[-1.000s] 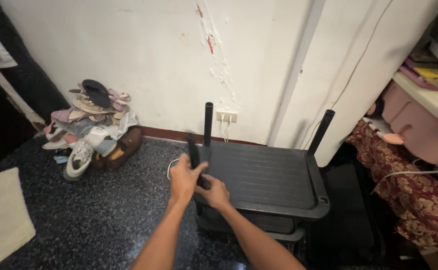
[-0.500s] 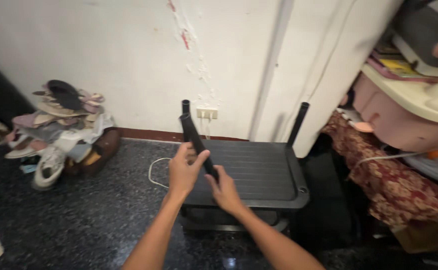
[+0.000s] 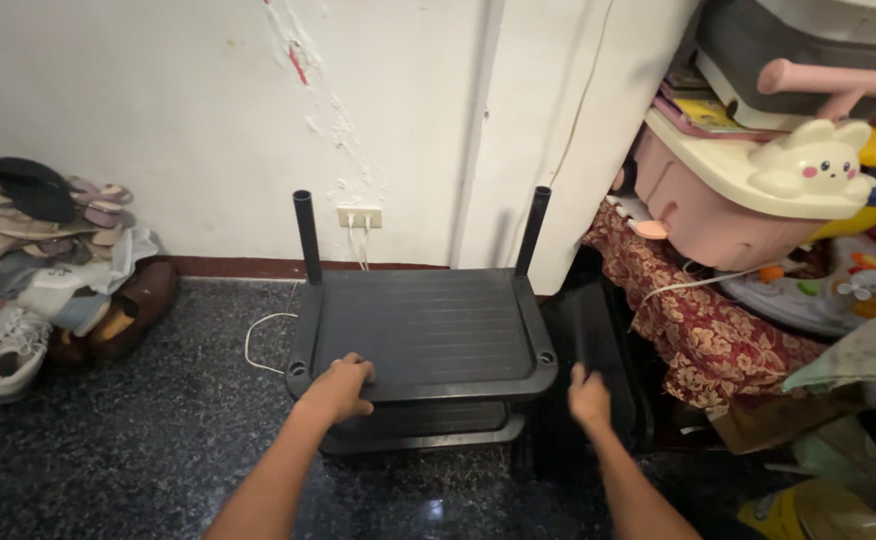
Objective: The person disassembles a black plastic step stool by removing the top platform and detaching the legs. They then reassemble the stool by inserting the legs back into the platform and stacking the components.
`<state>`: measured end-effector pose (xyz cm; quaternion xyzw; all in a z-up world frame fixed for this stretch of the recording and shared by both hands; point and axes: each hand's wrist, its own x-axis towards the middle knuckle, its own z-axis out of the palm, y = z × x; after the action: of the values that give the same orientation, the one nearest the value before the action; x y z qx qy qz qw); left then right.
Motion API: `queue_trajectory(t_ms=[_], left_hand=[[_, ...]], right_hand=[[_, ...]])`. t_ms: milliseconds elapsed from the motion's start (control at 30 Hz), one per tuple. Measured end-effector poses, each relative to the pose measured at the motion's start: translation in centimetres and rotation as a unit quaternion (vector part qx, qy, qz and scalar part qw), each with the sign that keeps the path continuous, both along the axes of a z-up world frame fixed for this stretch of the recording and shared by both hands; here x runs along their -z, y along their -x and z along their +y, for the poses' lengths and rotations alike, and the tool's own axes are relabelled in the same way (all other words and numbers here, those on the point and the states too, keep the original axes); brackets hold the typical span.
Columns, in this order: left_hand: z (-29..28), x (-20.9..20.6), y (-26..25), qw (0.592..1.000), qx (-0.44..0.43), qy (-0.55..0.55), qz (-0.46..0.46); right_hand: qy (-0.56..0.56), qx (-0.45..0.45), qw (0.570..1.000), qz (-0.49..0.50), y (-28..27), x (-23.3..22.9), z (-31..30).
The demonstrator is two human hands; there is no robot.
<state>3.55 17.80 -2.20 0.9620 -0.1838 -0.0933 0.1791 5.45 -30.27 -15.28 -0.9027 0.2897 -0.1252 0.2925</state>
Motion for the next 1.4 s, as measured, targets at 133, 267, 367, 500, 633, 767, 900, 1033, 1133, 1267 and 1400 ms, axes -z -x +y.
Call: queue_trajectory(t_ms=[133, 267, 367, 500, 633, 767, 900, 1033, 1133, 1267, 1400], left_hand=[[0.1, 1.2, -0.5, 1.0, -0.006, 0.0, 0.005], [0.0, 0.7, -0.5, 1.0, -0.008, 0.013, -0.005], [-0.3, 0.1, -0.8, 1.0, -0.016, -0.012, 0.021], [-0.5, -0.2, -0.9, 0.998, -0.021, -0.038, 0.033], [-0.6, -0.7, -0.7, 0.998, -0.022, -0.042, 0.032], [-1.1, -2.3, 0.0, 0.998, -0.025, -0.058, 0.021], [-2.7, -4.4, 0.4, 0.991, -0.043, -0.096, 0.078], [-5.6, -4.6, -0.8, 0.997, -0.05, -0.057, 0.033], [-8.8, -3.3, -4.3, 0.99, -0.016, 0.124, -0.072], [-16.3, -1.3, -12.2, 0.923, -0.012, 0.372, -0.102], [-24.5, -0.7, -19.8, 0.87, 0.006, 0.471, -0.149]], right_hand=[[-0.002, -0.069, 0.983, 0.17, 1.8, 5.8, 0.5], [-0.186, -0.045, 0.956, 0.223, 2.4, 5.6, 1.6], [-0.097, -0.087, 0.972, 0.195, 1.2, 3.8, 1.0], [-0.031, -0.11, 0.987, 0.117, -3.2, 0.7, -1.0], [0.003, -0.165, 0.986, 0.028, -8.7, -3.0, -2.5], [-0.023, -0.232, 0.968, -0.093, -12.4, -6.2, -1.3], [-0.215, -0.207, 0.94, -0.162, -15.9, -8.6, 2.0], [-0.177, -0.197, 0.939, -0.219, -18.4, -8.7, 4.7], [-0.096, -0.183, 0.954, -0.217, -18.9, -7.3, 5.1], [-0.048, -0.179, 0.959, -0.214, -18.2, -5.4, 5.1], [-0.056, -0.182, 0.96, -0.203, -17.9, -5.6, 5.1]])
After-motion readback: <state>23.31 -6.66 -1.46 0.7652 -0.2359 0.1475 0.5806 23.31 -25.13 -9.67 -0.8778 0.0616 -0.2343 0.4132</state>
